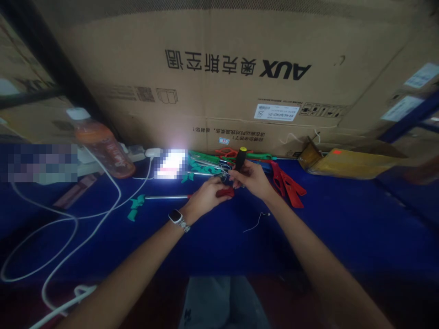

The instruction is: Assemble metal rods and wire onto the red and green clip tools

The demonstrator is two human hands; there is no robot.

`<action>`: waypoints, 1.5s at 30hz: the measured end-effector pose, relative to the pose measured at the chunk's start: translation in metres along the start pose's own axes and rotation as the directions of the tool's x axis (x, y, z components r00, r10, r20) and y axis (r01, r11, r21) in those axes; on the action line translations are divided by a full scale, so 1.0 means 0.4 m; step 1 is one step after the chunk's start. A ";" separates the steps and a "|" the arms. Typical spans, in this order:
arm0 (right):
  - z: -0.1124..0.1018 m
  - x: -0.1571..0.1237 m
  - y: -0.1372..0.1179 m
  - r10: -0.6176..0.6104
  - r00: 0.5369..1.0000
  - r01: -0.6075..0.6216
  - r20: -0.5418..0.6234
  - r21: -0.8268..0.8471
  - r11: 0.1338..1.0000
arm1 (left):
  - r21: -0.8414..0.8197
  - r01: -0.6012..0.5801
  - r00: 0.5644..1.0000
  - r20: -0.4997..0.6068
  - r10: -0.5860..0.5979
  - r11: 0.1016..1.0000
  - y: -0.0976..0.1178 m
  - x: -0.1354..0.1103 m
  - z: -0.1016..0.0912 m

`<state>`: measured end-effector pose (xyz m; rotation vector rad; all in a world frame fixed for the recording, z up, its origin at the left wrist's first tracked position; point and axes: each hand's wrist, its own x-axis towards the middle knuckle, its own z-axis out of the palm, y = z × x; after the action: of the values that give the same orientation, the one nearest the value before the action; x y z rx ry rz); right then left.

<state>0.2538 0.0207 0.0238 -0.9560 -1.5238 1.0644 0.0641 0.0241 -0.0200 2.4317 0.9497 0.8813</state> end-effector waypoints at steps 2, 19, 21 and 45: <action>0.000 0.004 0.000 0.007 1.000 -0.007 0.004 0.009 1.000 | 0.003 -0.002 1.000 -0.005 0.002 1.000 0.001 -0.001 -0.001; -0.031 -0.010 0.000 0.124 0.992 -0.124 0.008 0.031 0.992 | 0.011 -0.039 0.999 0.007 0.039 0.999 0.005 -0.004 -0.007; -0.023 -0.009 0.011 0.109 0.994 -0.108 -0.015 0.035 0.993 | -0.001 -0.050 0.999 0.001 0.050 0.999 0.003 -0.005 -0.006; 0.002 -0.017 -0.014 0.001 0.998 0.000 -0.065 0.009 1.000 | -0.004 -0.055 0.998 -0.003 0.055 0.998 0.005 -0.008 -0.004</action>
<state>0.2540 0.0124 0.0272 -0.9755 -1.4643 1.0305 0.0622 0.0206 -0.0190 2.4648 0.8852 0.9050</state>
